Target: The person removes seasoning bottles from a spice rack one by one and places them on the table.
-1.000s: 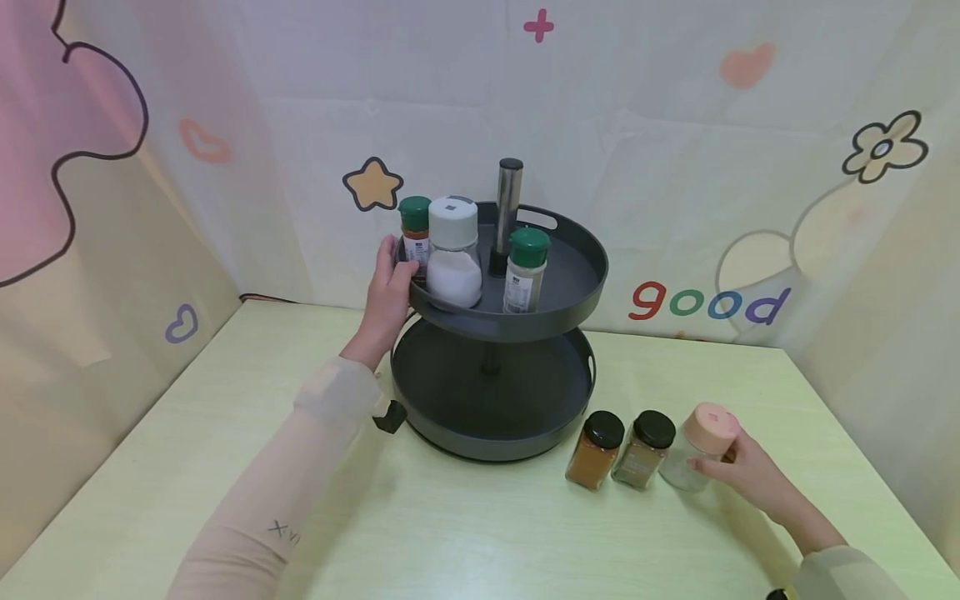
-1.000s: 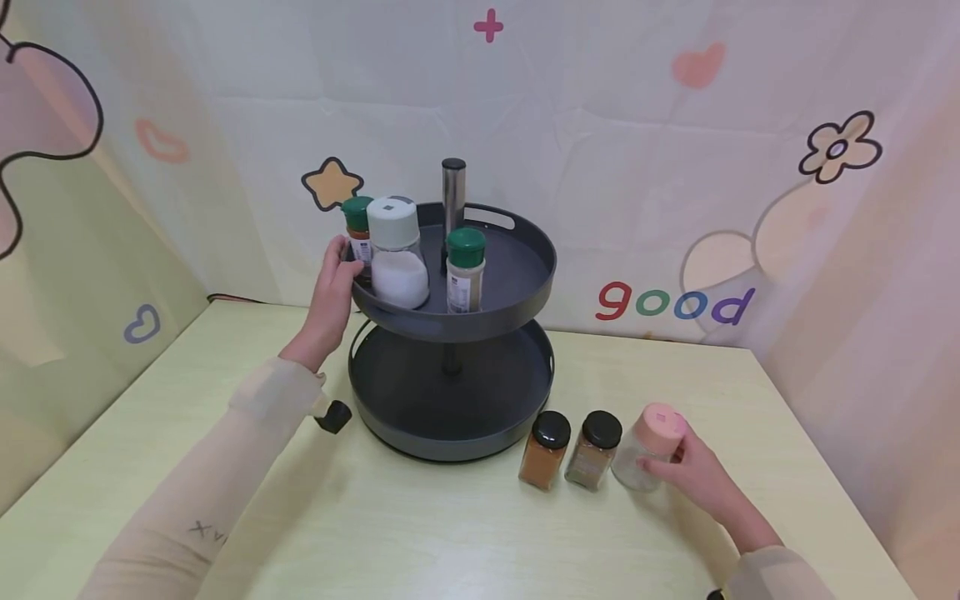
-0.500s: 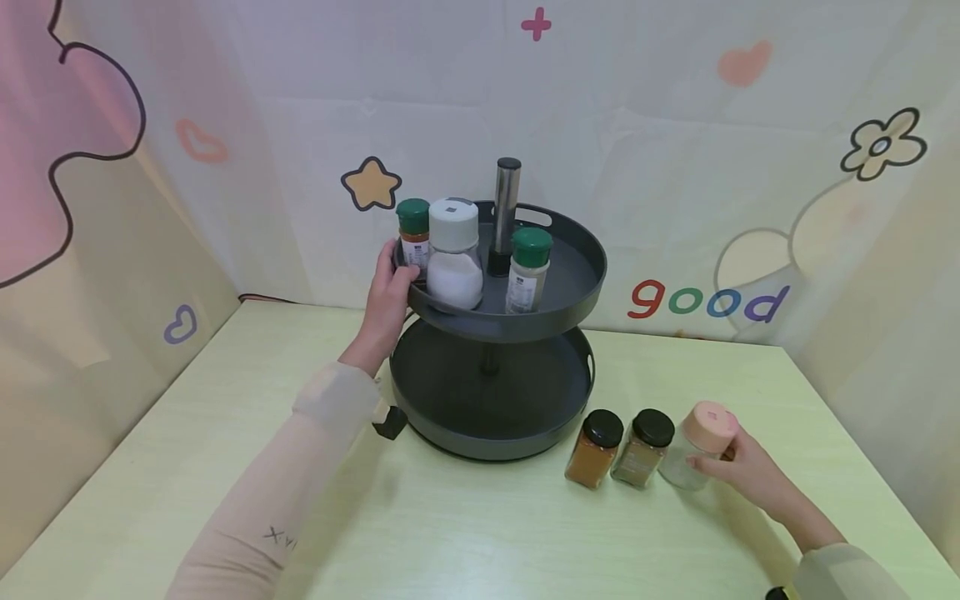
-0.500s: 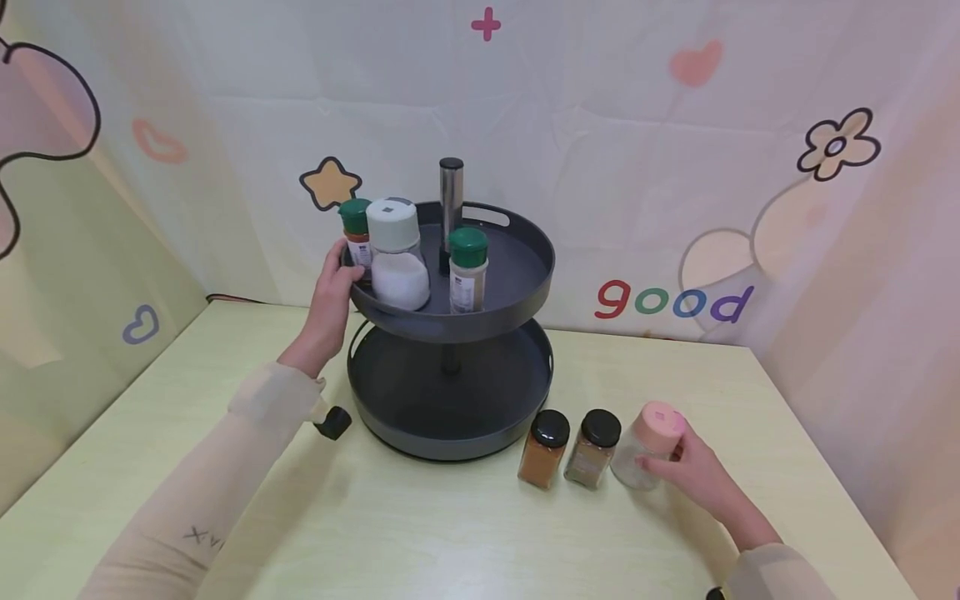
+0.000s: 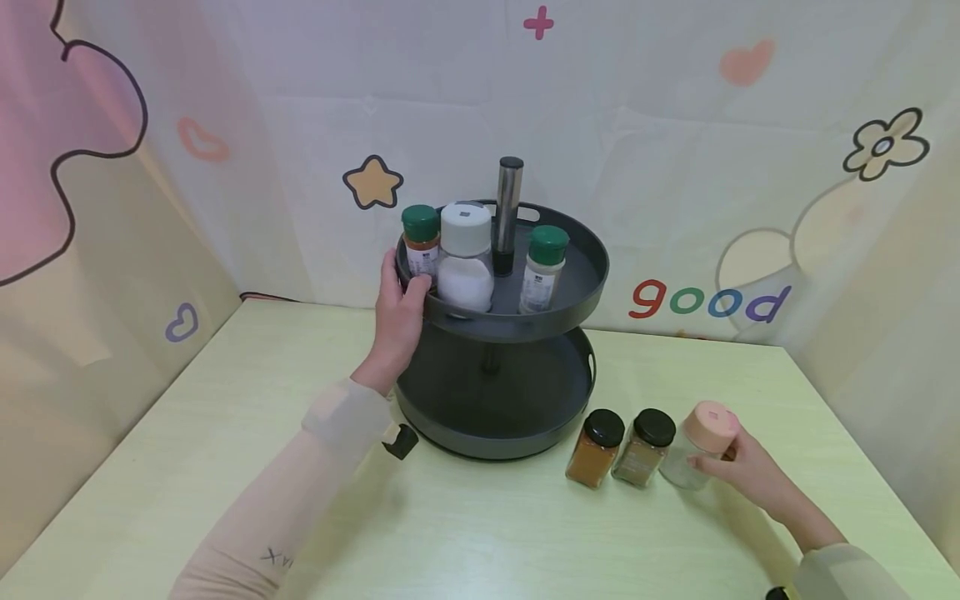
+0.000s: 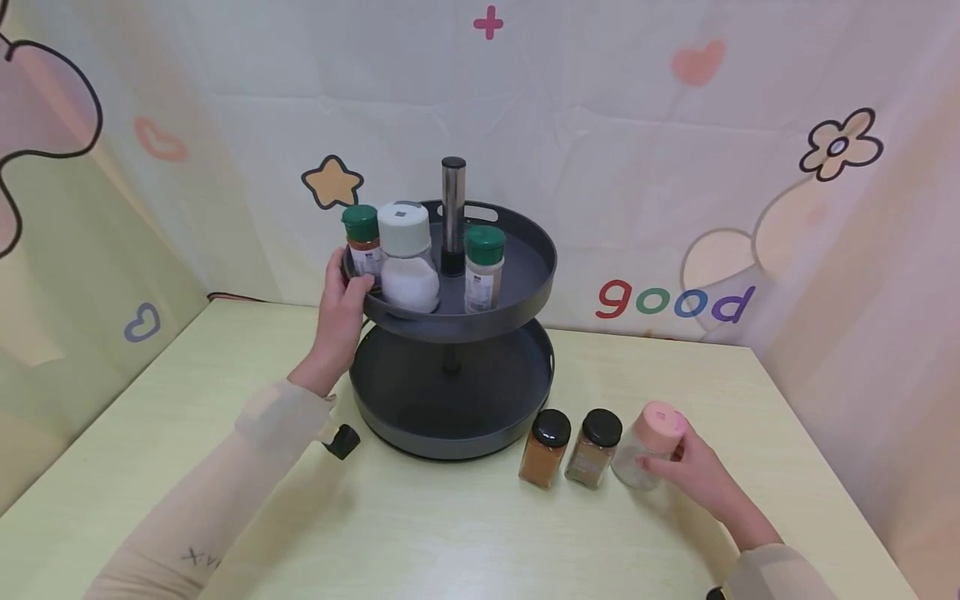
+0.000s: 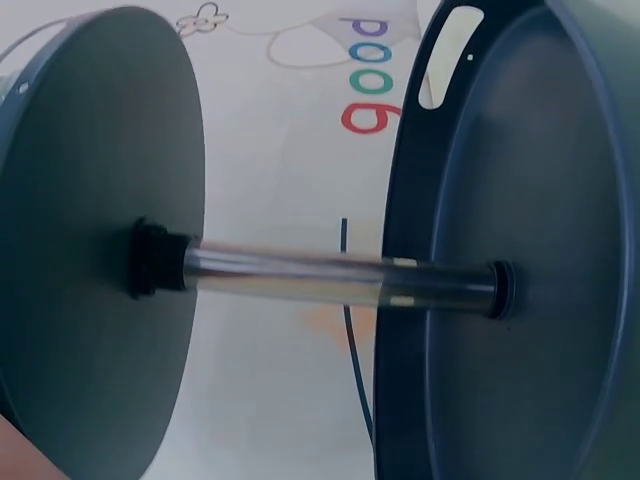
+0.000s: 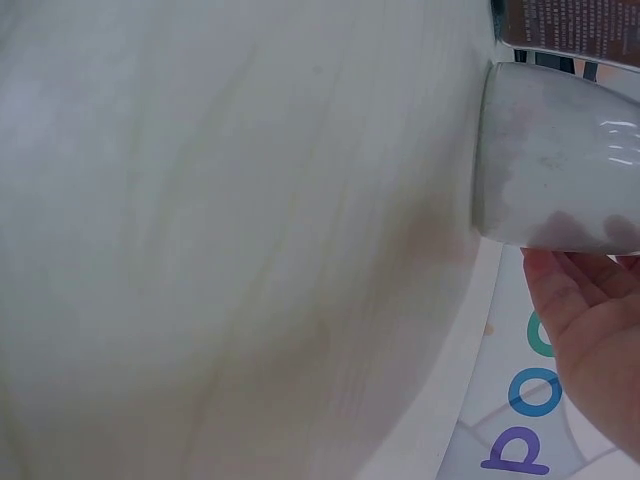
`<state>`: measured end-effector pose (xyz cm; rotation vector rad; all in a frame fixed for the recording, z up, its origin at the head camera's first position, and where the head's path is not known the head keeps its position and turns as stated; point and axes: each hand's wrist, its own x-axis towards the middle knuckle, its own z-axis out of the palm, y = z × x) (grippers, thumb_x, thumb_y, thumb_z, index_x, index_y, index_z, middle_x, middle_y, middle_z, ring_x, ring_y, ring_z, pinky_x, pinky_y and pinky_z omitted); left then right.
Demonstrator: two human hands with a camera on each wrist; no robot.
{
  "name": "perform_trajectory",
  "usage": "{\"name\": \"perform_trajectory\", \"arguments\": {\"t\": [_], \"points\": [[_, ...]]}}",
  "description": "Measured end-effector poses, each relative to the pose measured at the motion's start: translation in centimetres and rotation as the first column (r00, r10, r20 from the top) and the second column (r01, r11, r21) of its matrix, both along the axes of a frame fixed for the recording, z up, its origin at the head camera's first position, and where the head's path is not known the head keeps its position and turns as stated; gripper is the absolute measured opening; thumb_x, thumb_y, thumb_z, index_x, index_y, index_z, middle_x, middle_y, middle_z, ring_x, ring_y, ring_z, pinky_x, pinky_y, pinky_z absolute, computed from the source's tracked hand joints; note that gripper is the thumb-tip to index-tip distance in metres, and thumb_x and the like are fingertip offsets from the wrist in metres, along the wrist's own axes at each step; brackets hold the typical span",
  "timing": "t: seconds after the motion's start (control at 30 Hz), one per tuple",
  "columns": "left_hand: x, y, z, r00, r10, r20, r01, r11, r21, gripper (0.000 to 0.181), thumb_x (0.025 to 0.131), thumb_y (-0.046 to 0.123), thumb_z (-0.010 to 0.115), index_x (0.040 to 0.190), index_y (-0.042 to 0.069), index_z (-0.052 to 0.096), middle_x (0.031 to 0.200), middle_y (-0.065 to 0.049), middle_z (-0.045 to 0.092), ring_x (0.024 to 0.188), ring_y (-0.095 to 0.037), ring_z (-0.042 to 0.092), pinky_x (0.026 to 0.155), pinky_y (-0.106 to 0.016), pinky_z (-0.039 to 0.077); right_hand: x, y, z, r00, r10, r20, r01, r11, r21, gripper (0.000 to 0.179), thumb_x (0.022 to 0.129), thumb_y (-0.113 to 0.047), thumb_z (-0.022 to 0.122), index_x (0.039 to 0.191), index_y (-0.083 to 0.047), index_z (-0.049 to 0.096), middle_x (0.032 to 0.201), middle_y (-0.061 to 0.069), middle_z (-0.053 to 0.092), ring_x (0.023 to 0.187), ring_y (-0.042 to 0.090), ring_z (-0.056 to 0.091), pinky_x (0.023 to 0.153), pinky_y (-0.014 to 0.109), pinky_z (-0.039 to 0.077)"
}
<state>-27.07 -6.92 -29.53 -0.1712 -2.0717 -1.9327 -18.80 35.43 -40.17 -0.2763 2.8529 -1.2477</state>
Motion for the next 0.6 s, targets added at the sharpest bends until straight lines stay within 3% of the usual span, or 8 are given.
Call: {"name": "perform_trajectory", "arguments": {"t": [0.37,0.6], "points": [[0.9,0.9,-0.5,0.998,0.046,-0.037,-0.046,0.999,-0.016,0.064,0.089,0.033,0.041,0.141,0.019,0.006,0.143,0.002,0.020,0.128,-0.012,0.023,0.108,-0.036,0.021,0.1,0.1,0.0,1.000,0.002,0.007,-0.001,1.000,-0.020,0.062,0.079,-0.012,0.061,0.127,0.006,0.027,0.103,-0.002,0.048,0.088,-0.009,0.046,0.071,0.014,0.043],[1.5,1.6,-0.4,0.998,0.064,-0.028,-0.063,0.998,0.020,0.068,0.089,0.031,0.041,0.142,0.016,0.001,0.147,0.001,0.012,0.133,-0.012,0.014,0.110,-0.037,0.015,0.0,0.1,0.1,1.000,0.001,0.009,-0.001,1.000,-0.010,0.062,0.080,-0.013,0.061,0.128,0.005,0.026,0.107,0.003,0.047,0.087,-0.012,0.043,0.071,0.014,0.043]]}}
